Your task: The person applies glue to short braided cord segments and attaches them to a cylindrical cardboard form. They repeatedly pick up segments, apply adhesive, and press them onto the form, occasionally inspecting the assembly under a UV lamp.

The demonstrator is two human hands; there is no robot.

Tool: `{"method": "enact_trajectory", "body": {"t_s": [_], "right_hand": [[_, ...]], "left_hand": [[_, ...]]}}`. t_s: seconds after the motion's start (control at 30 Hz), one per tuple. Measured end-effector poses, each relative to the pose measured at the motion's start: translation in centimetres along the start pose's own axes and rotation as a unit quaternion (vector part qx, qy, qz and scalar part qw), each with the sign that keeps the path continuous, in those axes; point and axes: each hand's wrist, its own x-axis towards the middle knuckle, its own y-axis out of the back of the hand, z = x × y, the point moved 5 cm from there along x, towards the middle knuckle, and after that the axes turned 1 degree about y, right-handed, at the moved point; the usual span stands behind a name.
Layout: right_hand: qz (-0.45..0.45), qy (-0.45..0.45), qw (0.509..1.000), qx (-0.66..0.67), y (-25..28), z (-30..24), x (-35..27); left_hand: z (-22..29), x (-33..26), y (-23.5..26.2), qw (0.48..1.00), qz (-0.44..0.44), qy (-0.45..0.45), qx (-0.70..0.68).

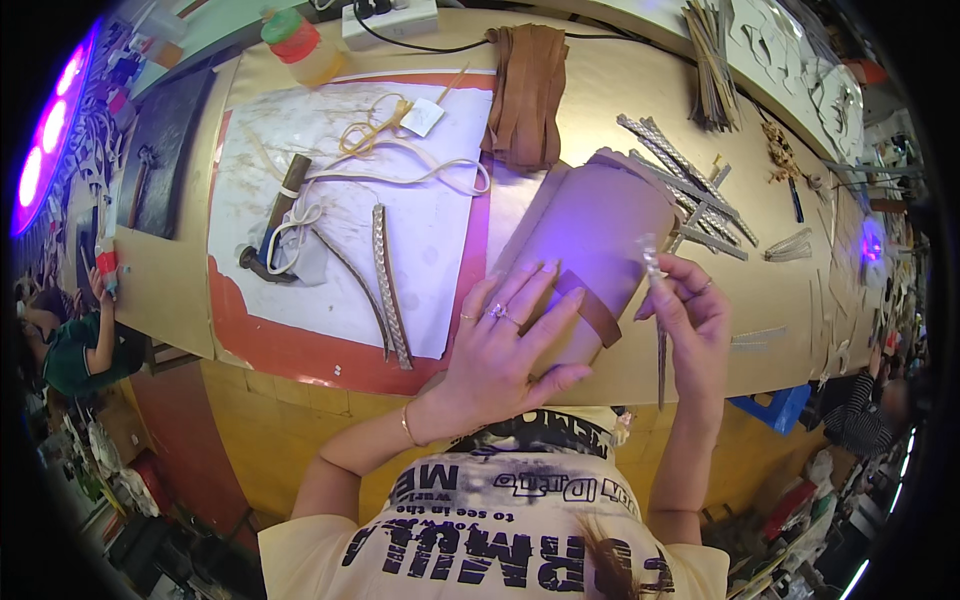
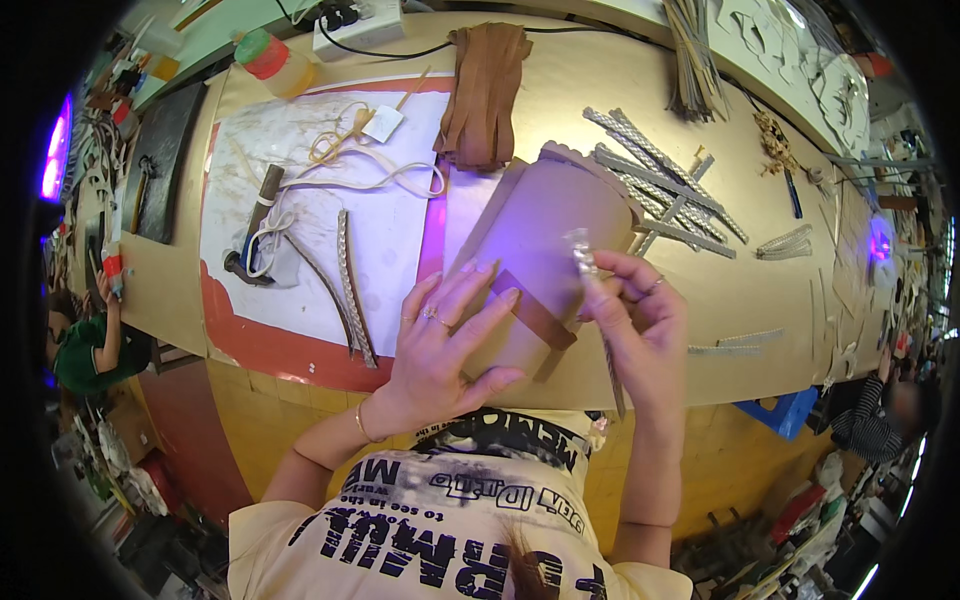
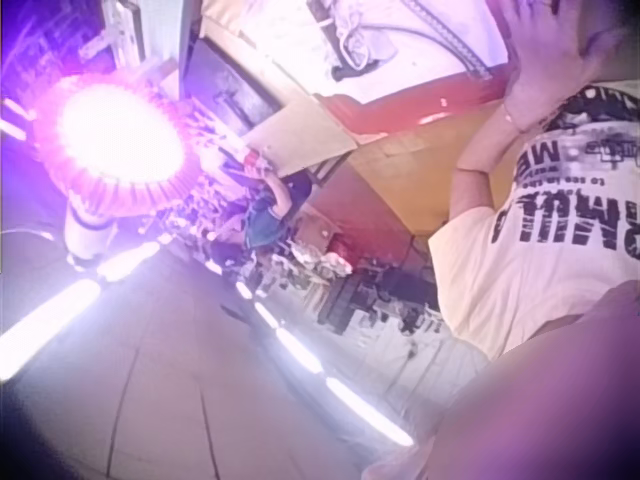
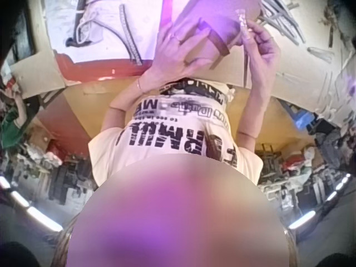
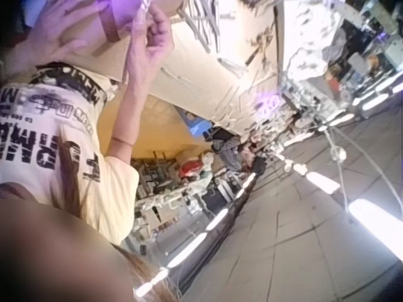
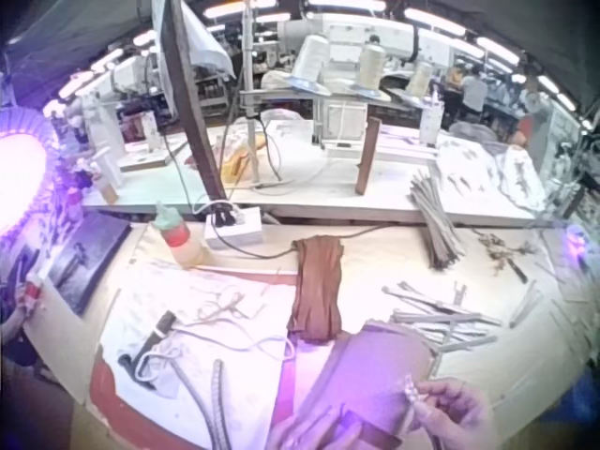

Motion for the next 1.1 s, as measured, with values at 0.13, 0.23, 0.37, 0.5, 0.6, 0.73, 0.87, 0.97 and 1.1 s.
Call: {"method": "enact_trajectory", "body": {"t_s": [0.13,0.23,0.37,0.5,0.6,0.73,0.87,0.97,1.1], "right_hand": [[-0.007,-0.017,1.0,0.003,1.9,0.7,-1.2],[-0.022,-0.085,0.996,0.035,2.3,1.5,-2.1],[0.005,-0.071,0.997,0.017,2.5,0.7,-2.5],[-0.007,-0.049,0.999,-0.016,1.5,-0.6,-2.4],[-0.025,-0.045,0.998,-0.021,0.2,-1.3,-2.4],[-0.061,-0.054,0.996,-0.025,-1.8,-1.7,-2.0],[-0.093,-0.087,0.99,-0.066,-3.0,-1.3,-1.2],[-0.108,-0.105,0.984,-0.097,-3.4,-1.1,-0.8],[-0.12,-0.114,0.976,-0.143,-3.5,-1.3,-0.6]], "left_hand": [[0.0,0.2,0.1,1.0,0.007,-0.006,-0.011],[0.7,0.2,0.0,0.999,-0.004,-0.036,0.021],[1.2,0.2,0.0,0.999,0.002,-0.032,0.041],[0.9,0.1,0.1,0.999,-0.008,-0.04,0.025],[0.8,-0.2,0.1,0.999,-0.023,-0.047,0.011],[0.3,-0.5,0.0,0.998,-0.034,-0.05,-0.022],[-0.1,-1.2,0.1,0.997,-0.002,-0.064,-0.043],[-0.6,-1.6,0.0,0.996,0.011,-0.054,-0.075],[-1.0,-1.9,-0.2,0.996,-0.002,-0.043,-0.082]]}}
